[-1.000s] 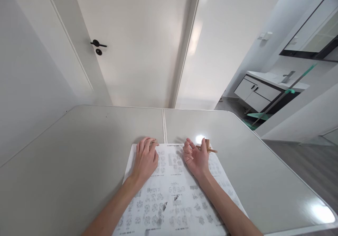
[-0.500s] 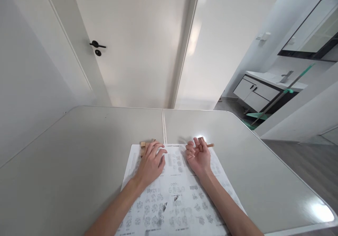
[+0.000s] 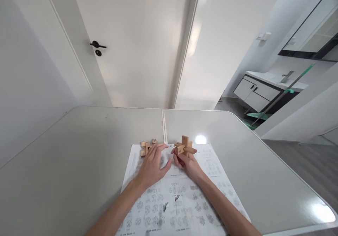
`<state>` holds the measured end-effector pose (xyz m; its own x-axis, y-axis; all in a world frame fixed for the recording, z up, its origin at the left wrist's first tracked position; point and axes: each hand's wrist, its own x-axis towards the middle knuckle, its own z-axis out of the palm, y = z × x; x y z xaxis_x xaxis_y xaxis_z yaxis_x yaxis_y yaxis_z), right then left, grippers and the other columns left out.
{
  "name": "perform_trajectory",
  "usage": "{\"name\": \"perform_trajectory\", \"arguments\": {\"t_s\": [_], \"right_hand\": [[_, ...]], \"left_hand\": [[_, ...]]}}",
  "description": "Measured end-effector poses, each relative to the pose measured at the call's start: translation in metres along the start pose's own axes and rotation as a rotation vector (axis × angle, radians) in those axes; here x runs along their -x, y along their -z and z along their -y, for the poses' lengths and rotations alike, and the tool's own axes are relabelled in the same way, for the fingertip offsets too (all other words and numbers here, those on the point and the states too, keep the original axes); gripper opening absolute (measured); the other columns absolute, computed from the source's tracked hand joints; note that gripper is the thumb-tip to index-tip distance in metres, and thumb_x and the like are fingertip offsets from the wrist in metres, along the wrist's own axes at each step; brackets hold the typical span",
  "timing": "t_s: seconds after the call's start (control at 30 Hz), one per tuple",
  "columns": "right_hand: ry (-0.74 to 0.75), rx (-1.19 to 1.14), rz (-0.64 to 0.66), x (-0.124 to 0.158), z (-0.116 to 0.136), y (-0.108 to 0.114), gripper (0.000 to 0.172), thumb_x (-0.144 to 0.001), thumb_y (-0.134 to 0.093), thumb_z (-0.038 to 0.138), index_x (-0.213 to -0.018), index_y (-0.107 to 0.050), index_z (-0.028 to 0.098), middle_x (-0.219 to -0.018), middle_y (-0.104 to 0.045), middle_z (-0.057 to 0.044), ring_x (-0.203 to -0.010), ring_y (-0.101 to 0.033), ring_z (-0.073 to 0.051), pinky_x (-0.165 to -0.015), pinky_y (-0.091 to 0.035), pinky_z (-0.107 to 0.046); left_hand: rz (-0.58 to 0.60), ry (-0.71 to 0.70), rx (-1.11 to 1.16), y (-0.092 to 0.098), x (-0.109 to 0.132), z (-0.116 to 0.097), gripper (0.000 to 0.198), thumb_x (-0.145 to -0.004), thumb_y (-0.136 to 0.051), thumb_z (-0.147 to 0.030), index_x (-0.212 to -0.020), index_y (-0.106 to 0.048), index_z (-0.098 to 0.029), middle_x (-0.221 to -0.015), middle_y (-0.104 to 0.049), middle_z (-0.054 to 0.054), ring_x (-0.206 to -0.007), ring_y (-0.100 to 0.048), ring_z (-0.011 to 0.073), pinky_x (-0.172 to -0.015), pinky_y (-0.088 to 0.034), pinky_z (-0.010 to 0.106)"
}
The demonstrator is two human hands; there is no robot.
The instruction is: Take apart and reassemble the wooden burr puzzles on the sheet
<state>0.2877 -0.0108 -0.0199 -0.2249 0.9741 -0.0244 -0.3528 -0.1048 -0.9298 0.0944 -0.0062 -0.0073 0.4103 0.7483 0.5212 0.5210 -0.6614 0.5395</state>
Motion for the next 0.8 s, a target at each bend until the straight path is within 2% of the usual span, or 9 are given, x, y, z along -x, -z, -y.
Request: {"name": "perform_trajectory", "arguments": {"t_s": [0.13, 0.23, 0.37, 0.5, 0.57, 0.63, 0.7, 0.8], "right_hand": [[0.02, 0.216, 0.045, 0.008, 0.007, -0.004, 0.017, -0.093, -0.071, 0.038, -0.09, -0.075, 0.022, -0.066, -0.055, 0.002, -0.055, -0.038, -0.012, -0.052, -0.031, -0.026], [-0.024, 0.206, 0.175, 0.012, 0.011, -0.003, 0.012, -0.091, -0.071, 0.032, -0.084, -0.075, 0.023, -0.06, -0.052, 0.003, -0.055, -0.037, -0.013, -0.052, -0.031, -0.027], [-0.19, 0.121, 0.427, 0.014, 0.005, 0.002, 0.021, -0.091, -0.068, 0.033, -0.074, -0.07, 0.021, -0.048, -0.042, 0.007, -0.046, -0.028, -0.011, -0.049, -0.025, -0.028], [-0.217, 0.137, 0.464, 0.016, 0.0, 0.005, 0.035, -0.088, -0.071, 0.028, -0.057, -0.056, 0.021, -0.049, -0.047, 0.005, -0.047, -0.033, -0.01, -0.047, -0.024, -0.026], [-0.206, 0.138, 0.45, 0.015, 0.002, 0.004, 0.029, -0.086, -0.074, 0.027, -0.062, -0.058, 0.021, -0.055, -0.052, 0.004, -0.049, -0.037, -0.011, -0.048, -0.028, -0.025], [-0.156, 0.121, 0.398, 0.013, 0.007, 0.003, 0.012, -0.085, -0.076, 0.028, -0.08, -0.067, 0.022, -0.066, -0.06, 0.003, -0.054, -0.046, -0.013, -0.052, -0.038, -0.026], [-0.058, 0.086, 0.304, 0.008, 0.011, 0.003, 0.019, -0.083, -0.08, 0.029, -0.097, -0.071, 0.022, -0.082, -0.068, -0.001, -0.066, -0.057, -0.017, -0.061, -0.047, -0.028], [0.085, 0.02, 0.109, 0.0, 0.013, 0.005, 0.027, -0.083, -0.082, 0.039, -0.1, -0.073, 0.021, -0.095, -0.071, -0.005, -0.081, -0.063, -0.02, -0.072, -0.051, -0.03]], "left_hand": [[0.088, 0.192, 0.277, 0.003, 0.002, -0.007, 0.081, -0.082, -0.08, -0.032, -0.15, -0.037, -0.029, -0.15, -0.051, 0.014, -0.129, -0.057, 0.0331, -0.109, -0.05, 0.053], [0.181, 0.277, 0.579, 0.005, -0.001, -0.007, 0.084, -0.081, -0.083, -0.043, -0.152, -0.039, -0.03, -0.153, -0.051, 0.015, -0.139, -0.052, 0.0347, -0.114, -0.047, 0.052], [0.331, 0.319, 0.929, 0.006, -0.005, -0.008, 0.087, -0.075, -0.086, -0.056, -0.148, -0.049, -0.029, -0.149, -0.057, 0.016, -0.138, -0.055, 0.0359, -0.116, -0.046, 0.052], [0.465, 0.388, 1.066, 0.008, -0.006, -0.014, 0.091, -0.067, -0.093, -0.052, -0.145, -0.053, -0.028, -0.147, -0.059, 0.014, -0.133, -0.059, 0.0371, -0.108, -0.053, 0.052], [0.448, 0.406, 1.071, 0.008, -0.006, -0.016, 0.088, -0.066, -0.095, -0.047, -0.142, -0.055, -0.027, -0.143, -0.062, 0.013, -0.127, -0.064, 0.0364, -0.103, -0.057, 0.05], [0.373, 0.408, 1.045, 0.008, -0.005, -0.015, 0.083, -0.068, -0.094, -0.043, -0.14, -0.056, -0.026, -0.141, -0.063, 0.013, -0.123, -0.066, 0.0348, -0.103, -0.057, 0.049], [0.256, 0.42, 0.98, 0.006, -0.005, -0.011, 0.079, -0.072, -0.092, -0.042, -0.14, -0.055, -0.026, -0.142, -0.063, 0.012, -0.127, -0.064, 0.0335, -0.109, -0.054, 0.049], [0.069, 0.463, 0.849, 0.003, -0.005, -0.003, 0.073, -0.076, -0.087, -0.04, -0.14, -0.054, -0.027, -0.143, -0.062, 0.011, -0.135, -0.059, 0.0323, -0.116, -0.047, 0.051]]}}
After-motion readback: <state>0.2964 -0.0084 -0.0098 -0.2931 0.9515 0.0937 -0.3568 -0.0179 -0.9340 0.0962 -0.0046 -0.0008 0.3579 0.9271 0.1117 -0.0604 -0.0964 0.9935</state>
